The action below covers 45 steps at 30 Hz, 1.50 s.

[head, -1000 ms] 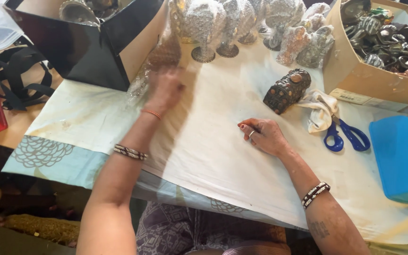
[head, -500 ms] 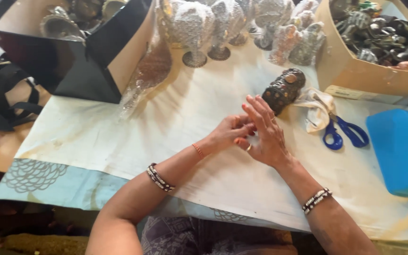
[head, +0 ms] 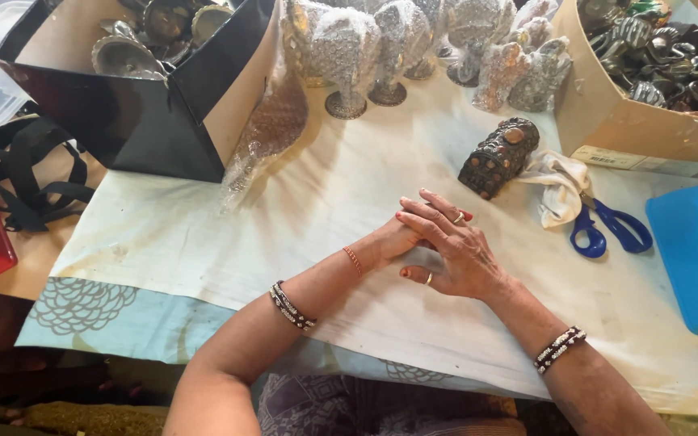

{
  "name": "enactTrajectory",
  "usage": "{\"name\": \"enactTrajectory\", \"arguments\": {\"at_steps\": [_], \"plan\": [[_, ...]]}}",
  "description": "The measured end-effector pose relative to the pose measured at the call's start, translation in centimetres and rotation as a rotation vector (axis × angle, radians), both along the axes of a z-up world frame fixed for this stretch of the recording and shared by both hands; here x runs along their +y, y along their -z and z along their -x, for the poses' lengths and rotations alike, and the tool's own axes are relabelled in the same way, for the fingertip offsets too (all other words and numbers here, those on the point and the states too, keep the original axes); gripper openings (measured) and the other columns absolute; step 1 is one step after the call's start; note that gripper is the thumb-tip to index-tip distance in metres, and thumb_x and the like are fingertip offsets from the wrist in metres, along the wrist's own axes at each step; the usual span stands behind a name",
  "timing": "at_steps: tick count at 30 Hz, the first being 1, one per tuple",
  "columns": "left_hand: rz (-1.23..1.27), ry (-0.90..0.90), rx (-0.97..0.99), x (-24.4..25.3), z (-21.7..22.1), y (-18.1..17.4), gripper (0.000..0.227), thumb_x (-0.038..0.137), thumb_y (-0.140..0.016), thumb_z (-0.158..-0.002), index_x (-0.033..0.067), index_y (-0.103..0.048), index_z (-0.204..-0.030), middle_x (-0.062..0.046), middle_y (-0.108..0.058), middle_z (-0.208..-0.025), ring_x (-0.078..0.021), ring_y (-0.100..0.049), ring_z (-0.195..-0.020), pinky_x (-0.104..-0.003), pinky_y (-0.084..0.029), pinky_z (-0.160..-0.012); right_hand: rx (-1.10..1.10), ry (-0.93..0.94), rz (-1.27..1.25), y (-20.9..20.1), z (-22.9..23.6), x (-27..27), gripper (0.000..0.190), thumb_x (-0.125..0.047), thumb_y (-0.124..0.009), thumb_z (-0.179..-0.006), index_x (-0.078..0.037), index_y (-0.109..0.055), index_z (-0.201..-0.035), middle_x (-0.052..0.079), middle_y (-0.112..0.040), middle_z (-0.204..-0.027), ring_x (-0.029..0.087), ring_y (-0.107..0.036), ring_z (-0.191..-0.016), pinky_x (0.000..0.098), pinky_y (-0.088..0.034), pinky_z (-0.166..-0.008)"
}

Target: The person cleans and wraps several small figurines and decorative items on a table. They use a cloth to wipe a small turtle statue and then wrap it and other items in bubble wrap.

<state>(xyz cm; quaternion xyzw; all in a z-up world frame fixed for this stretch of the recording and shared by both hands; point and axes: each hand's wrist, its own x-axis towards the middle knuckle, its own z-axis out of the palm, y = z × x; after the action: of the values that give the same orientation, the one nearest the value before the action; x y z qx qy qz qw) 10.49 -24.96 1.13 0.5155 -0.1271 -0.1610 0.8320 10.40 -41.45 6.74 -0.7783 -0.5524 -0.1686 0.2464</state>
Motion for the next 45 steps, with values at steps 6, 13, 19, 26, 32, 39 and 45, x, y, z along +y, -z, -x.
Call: {"name": "enactTrajectory", "arguments": {"at_steps": [6, 13, 19, 26, 32, 39, 45], "plan": [[0.014, 0.059, -0.105, 0.3, -1.2, 3.2, 0.045, 0.012, -0.066, -0.087, 0.0039, -0.063, -0.131, -0.009, -0.066, -0.129, -0.0157, -0.065, -0.115, -0.034, -0.058, -0.093, 0.074, -0.002, -0.078, 0.3, -0.5, -0.7, 0.073, -0.046, -0.081, -0.081, -0.013, -0.055, -0.142, 0.009, -0.056, -0.15, 0.035, -0.05, -0.143, 0.0493, -0.05, -0.108], [-1.312, -0.646, -0.731, 2.4, -0.6, 0.3, 0.039, 0.036, -0.075, -0.085, 0.0139, -0.072, -0.117, -0.011, -0.063, -0.13, -0.0306, -0.054, -0.132, -0.046, -0.043, -0.111, -0.042, 0.417, -0.166, 1.6, -2.4, -1.6, 0.062, -0.031, -0.088, -0.083, -0.016, -0.06, -0.137, 0.005, -0.063, -0.141, 0.029, -0.058, -0.136, 0.0422, -0.052, -0.108], [-1.443, -0.557, -0.686, 2.4, -1.2, 1.9, 0.052, 0.043, -0.072, -0.085, 0.0122, -0.067, -0.127, -0.015, -0.052, -0.14, -0.035, -0.038, -0.142, -0.058, -0.025, -0.117, -0.12, 0.744, -0.197, 1.0, -4.4, -0.5, 0.07, -0.032, -0.089, -0.08, -0.013, -0.059, -0.14, 0.014, -0.05, -0.15, 0.041, -0.043, -0.143, 0.0506, -0.042, -0.115], [-1.455, -0.568, -0.677, 2.4, -1.2, 1.6, 0.051, 0.044, -0.071, -0.085, 0.0133, -0.068, -0.125, -0.014, -0.054, -0.14, -0.0336, -0.041, -0.141, -0.058, -0.027, -0.117, -0.107, 0.921, -0.124, 0.8, -9.3, 1.7, 0.074, -0.048, -0.088, -0.077, -0.013, -0.061, -0.136, 0.021, -0.038, -0.153, 0.047, -0.034, -0.142, 0.0559, -0.038, -0.112], [-1.296, -0.697, -0.666, 2.4, -1.1, 1.0, 0.063, 0.039, -0.072, -0.09, 0.0091, -0.055, -0.143, -0.015, -0.058, -0.139, -0.0336, -0.049, -0.138, -0.051, -0.036, -0.114, -0.118, 0.929, -0.188, 2.7, -10.7, 0.8, 0.053, -0.032, -0.088, -0.08, -0.011, -0.068, -0.126, 0.017, -0.04, -0.158, 0.044, -0.039, -0.143, 0.0513, -0.041, -0.114], [-1.118, -0.871, -0.653, 3.2, 0.0, -2.1, 0.092, 0.034, -0.077, -0.083, 0.01, -0.032, -0.158, -0.023, -0.047, -0.153, -0.0402, -0.043, -0.145, -0.048, -0.038, -0.117, 0.004, 0.525, -0.386, 1.1, -8.1, 1.0, 0.042, -0.014, -0.083, -0.078, -0.011, -0.07, -0.118, 0.013, -0.058, -0.146, 0.036, -0.056, -0.138, 0.0475, -0.047, -0.115], [-1.23, -0.92, -1.031, 5.5, 1.1, -4.6, 0.114, 0.043, -0.091, -0.065, 0.0149, -0.027, -0.155, -0.021, -0.03, -0.16, -0.0413, -0.026, -0.152, -0.06, -0.017, -0.12, 0.175, 0.034, -0.346, -0.2, -6.4, 2.1, 0.047, -0.009, -0.073, -0.071, -0.009, -0.065, -0.118, 0.018, -0.059, -0.141, 0.035, -0.058, -0.132, 0.0451, -0.047, -0.113]]}}
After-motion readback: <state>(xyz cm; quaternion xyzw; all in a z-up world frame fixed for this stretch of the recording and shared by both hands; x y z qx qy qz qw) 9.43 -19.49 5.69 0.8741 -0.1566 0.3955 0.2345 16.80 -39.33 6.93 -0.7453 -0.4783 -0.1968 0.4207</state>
